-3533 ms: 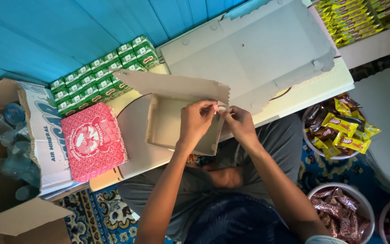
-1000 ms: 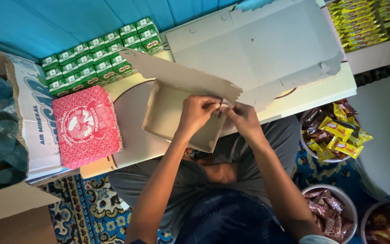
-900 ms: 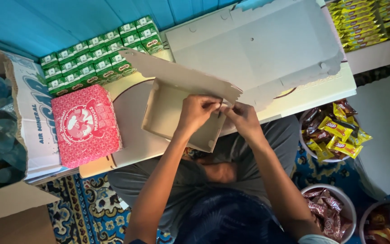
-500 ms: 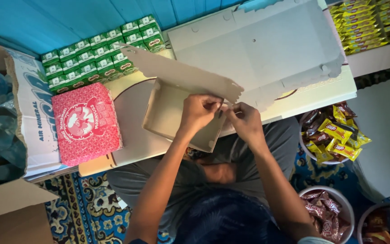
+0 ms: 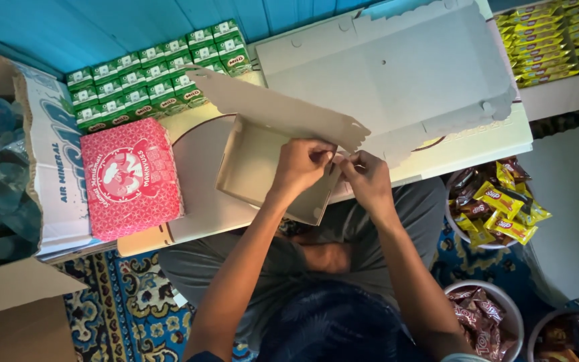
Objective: The person sits on the floor and folds flat cardboard cake box blanks into open boxes, pressing the sides and corners into shape. They apply small pieces of tape to secure the box corners and stack the finished boxes on the table beside them.
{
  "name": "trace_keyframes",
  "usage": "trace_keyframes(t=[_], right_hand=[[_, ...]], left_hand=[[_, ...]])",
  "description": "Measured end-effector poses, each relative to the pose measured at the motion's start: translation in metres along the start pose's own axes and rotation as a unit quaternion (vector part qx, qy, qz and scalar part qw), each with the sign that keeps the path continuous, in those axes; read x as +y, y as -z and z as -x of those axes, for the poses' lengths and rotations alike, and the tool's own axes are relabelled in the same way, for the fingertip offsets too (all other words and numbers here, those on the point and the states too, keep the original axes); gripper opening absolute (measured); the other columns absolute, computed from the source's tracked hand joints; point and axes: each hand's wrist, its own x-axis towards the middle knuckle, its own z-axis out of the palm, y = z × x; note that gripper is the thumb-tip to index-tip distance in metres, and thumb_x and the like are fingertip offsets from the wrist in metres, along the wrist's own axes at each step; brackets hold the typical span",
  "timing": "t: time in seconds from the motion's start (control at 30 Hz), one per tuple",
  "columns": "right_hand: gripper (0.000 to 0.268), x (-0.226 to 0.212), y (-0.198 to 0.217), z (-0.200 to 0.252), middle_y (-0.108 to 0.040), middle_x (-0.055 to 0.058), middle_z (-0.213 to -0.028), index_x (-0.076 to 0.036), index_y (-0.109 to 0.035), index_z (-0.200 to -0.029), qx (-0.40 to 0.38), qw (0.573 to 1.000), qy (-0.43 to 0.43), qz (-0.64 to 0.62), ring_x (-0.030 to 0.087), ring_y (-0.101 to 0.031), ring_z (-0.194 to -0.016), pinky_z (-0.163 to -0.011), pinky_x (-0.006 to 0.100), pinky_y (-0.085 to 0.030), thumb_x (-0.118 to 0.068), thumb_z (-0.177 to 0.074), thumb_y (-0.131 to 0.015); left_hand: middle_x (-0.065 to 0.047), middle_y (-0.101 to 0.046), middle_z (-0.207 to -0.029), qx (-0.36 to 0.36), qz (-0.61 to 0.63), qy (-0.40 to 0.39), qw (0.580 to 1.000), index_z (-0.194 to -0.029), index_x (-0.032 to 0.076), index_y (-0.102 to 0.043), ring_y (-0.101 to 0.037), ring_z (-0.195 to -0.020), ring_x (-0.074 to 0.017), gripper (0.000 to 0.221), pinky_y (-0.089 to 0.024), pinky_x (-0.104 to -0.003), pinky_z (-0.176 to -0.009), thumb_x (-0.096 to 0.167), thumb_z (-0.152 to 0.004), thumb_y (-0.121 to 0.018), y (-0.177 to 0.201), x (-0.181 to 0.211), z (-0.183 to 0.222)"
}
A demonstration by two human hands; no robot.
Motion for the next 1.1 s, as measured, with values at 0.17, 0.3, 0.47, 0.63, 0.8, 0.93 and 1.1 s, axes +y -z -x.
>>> trace_keyframes(t=[0.17,0.3,0.47,0.63,0.8,0.93,1.1], right_hand=[[0.033,-0.002,-0.002,0.001,-0.069,0.020,-0.076,0.004,-0.073,-0.093,-0.001,1.000,-0.001,-0.003,0.028,-0.072,-0.073,-0.073,0.039,-0.054,-0.028,-0.095,-0.073],[0.036,-0.011,-0.002,0.005,-0.070,0.023,-0.078,0.006,-0.073,-0.095,-0.006,1.000,0.001,0.001,0.030,-0.074,-0.078,-0.076,0.043,-0.055,-0.029,-0.096,-0.071],[0.030,0.003,0.002,0.004,-0.072,0.024,-0.084,0.004,-0.075,-0.099,-0.017,1.000,0.006,-0.016,0.031,-0.076,-0.082,-0.080,0.043,-0.056,-0.026,-0.098,-0.071],[0.035,0.010,0.001,0.004,-0.072,0.031,-0.094,0.006,-0.075,-0.103,-0.016,0.998,0.018,-0.055,0.041,-0.075,-0.093,-0.083,0.051,-0.057,-0.029,-0.099,-0.074],[0.030,0.006,0.000,0.003,-0.071,0.032,-0.098,0.008,-0.074,-0.105,-0.016,0.999,0.015,-0.048,0.042,-0.075,-0.095,-0.085,0.051,-0.057,-0.022,-0.099,-0.074],[0.033,0.005,-0.003,0.000,-0.072,0.031,-0.098,0.010,-0.072,-0.104,-0.006,0.999,0.019,-0.025,0.039,-0.075,-0.095,-0.086,0.050,-0.058,-0.023,-0.099,-0.075],[0.034,0.013,-0.008,-0.004,-0.072,0.030,-0.099,0.008,-0.073,-0.103,-0.002,0.998,0.008,-0.057,0.038,-0.075,-0.096,-0.087,0.051,-0.057,-0.024,-0.097,-0.078]], left_hand=[[-0.012,-0.080,-0.092,-0.003,-0.012,-0.016,1.000,-0.100,0.015,-0.082,-0.077,-0.091,-0.0330,0.016,-0.063,-0.039,-0.078,0.016,-0.087,-0.073,-0.003,-0.005,-0.001],[-0.014,-0.079,-0.092,-0.010,-0.014,-0.015,1.000,-0.101,0.013,-0.080,-0.076,-0.093,-0.0349,0.016,-0.064,-0.042,-0.079,0.016,-0.086,-0.074,-0.006,-0.008,-0.002],[-0.011,-0.080,-0.094,-0.012,0.022,0.026,0.999,-0.103,0.014,-0.079,-0.076,-0.096,-0.0338,0.016,-0.063,-0.042,-0.081,0.015,-0.088,-0.072,-0.007,-0.012,-0.002],[-0.014,-0.078,-0.096,-0.017,0.032,0.026,0.999,-0.106,0.012,-0.077,-0.075,-0.098,-0.0358,0.018,-0.063,-0.043,-0.082,0.015,-0.091,-0.068,-0.009,-0.006,0.001],[-0.015,-0.077,-0.096,-0.018,0.038,0.024,0.999,-0.110,0.011,-0.074,-0.075,-0.097,-0.0357,0.019,-0.063,-0.044,-0.080,0.017,-0.094,-0.065,-0.020,-0.013,0.000],[-0.016,-0.076,-0.103,-0.011,0.053,0.000,0.999,-0.114,0.012,-0.070,-0.074,-0.101,-0.0382,0.024,-0.063,-0.044,-0.082,0.010,-0.093,-0.060,-0.024,-0.013,0.004],[-0.020,-0.068,-0.109,0.038,0.063,-0.019,0.997,-0.117,0.009,-0.070,-0.069,-0.107,-0.0453,0.026,-0.062,-0.044,-0.088,0.010,-0.092,-0.064,-0.029,-0.017,0.009]])
